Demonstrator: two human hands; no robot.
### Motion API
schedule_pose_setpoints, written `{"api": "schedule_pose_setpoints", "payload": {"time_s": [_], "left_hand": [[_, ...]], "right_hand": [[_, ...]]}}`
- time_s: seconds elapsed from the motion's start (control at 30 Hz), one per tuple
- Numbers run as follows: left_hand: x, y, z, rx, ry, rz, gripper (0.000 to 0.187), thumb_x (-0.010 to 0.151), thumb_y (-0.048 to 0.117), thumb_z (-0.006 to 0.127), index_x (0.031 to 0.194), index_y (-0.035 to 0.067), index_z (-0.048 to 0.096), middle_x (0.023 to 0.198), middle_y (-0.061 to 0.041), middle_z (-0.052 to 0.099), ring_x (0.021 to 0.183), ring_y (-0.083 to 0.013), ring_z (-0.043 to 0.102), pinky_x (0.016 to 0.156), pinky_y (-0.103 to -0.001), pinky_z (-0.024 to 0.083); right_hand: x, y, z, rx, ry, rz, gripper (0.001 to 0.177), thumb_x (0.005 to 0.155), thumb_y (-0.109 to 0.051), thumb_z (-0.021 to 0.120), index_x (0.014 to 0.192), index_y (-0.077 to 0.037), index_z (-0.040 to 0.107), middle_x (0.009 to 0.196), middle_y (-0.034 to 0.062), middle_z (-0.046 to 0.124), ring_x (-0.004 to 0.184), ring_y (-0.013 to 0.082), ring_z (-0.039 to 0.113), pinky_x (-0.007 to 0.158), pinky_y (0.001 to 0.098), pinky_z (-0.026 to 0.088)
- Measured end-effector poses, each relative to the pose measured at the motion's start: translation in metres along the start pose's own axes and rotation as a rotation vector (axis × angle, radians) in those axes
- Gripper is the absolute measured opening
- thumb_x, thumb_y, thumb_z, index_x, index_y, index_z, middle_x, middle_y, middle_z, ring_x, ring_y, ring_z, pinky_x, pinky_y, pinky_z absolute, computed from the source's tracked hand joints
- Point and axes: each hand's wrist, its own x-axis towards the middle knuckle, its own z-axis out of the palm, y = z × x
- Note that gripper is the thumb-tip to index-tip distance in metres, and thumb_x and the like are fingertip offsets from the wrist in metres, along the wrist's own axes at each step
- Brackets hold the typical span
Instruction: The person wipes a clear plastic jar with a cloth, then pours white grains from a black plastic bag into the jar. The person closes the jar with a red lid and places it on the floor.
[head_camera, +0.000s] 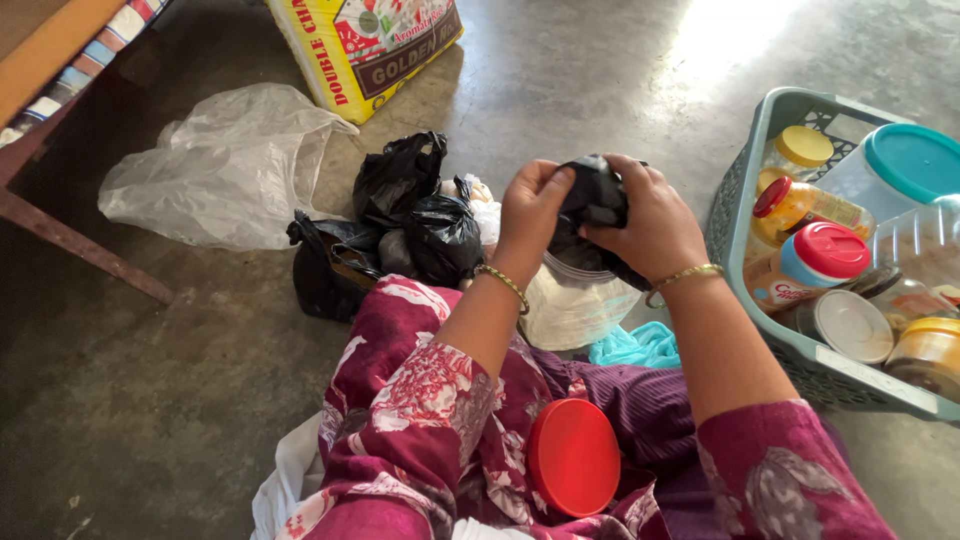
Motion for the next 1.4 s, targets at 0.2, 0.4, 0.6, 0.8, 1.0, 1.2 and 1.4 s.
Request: {"api": "schedule_pose_setpoints", "payload": {"time_s": [0.2,0.4,0.6,0.8,1.0,1.2,1.4], "left_hand": [[0.005,0.003,-0.013,-0.064,0.086,-0.054,0.011,0.097,0.016,0.069,0.098,0.005,0.066,0.087,0.003,0.064,0.078,-0.0047,0.054,0.071,-0.022,0.047],[0.001,-0.001,-0.013,-0.197,0.073,-0.06,0.01,0.098,0.015,0.068,0.1,0.005,0.065,0.089,0.004,0.064,0.081,-0.0045,0.054,0.074,-0.022,0.046],[-0.003,0.012,-0.006,-0.204,0.088,-0.097,0.014,0.096,0.012,0.069,0.107,0.005,0.064,0.098,0.0,0.066,0.089,-0.0073,0.06,0.083,-0.023,0.049],[0.002,0.026,-0.002,-0.128,0.005,-0.078,0.025,0.094,0.002,0.066,0.119,0.004,0.062,0.104,-0.003,0.067,0.096,-0.0095,0.062,0.09,-0.024,0.05],[0.007,0.036,0.001,-0.269,0.011,-0.044,0.028,0.094,-0.003,0.063,0.122,0.003,0.061,0.104,-0.006,0.068,0.094,-0.0104,0.062,0.088,-0.025,0.05],[-0.003,0.045,0.003,-0.183,0.019,-0.085,0.027,0.096,-0.002,0.062,0.122,0.002,0.061,0.103,-0.005,0.069,0.094,-0.0097,0.063,0.089,-0.024,0.05],[0.011,0.06,0.005,-0.139,0.022,-0.006,0.026,0.096,-0.002,0.062,0.122,0.002,0.061,0.103,-0.005,0.068,0.094,-0.0099,0.063,0.088,-0.025,0.051]], "right_hand": [[-0.04,0.048,0.007,0.081,0.438,0.006,0.039,0.097,-0.021,0.08,0.132,-0.009,0.07,0.116,0.0094,0.075,0.116,0.0296,0.065,0.104,0.0424,0.048],[-0.09,0.096,0.036,0.933,0.511,0.577,0.025,0.097,-0.02,0.069,0.12,-0.01,0.071,0.102,-0.0009,0.072,0.087,0.0084,0.065,0.067,0.0255,0.046],[-0.095,0.096,0.043,1.085,0.291,0.81,0.016,0.097,-0.029,0.065,0.105,-0.015,0.068,0.085,-0.0028,0.07,0.07,0.0083,0.064,0.057,0.0253,0.045],[-0.079,0.11,0.035,0.999,0.325,0.652,0.015,0.099,-0.027,0.069,0.101,-0.011,0.067,0.082,-0.0038,0.067,0.068,0.0071,0.06,0.059,0.0241,0.045],[-0.073,0.081,0.02,0.719,0.355,0.454,0.019,0.093,-0.025,0.075,0.099,-0.008,0.068,0.087,-0.0008,0.068,0.071,0.0079,0.06,0.061,0.0266,0.047],[-0.068,0.071,0.024,0.286,0.318,0.244,0.016,0.087,-0.018,0.081,0.09,-0.003,0.075,0.083,0.0045,0.064,0.073,0.0119,0.059,0.066,0.0289,0.049],[-0.019,0.069,-0.012,0.614,0.461,0.224,0.017,0.094,-0.016,0.08,0.091,-0.001,0.071,0.083,-0.0006,0.063,0.075,0.0075,0.055,0.07,0.026,0.045]]}}
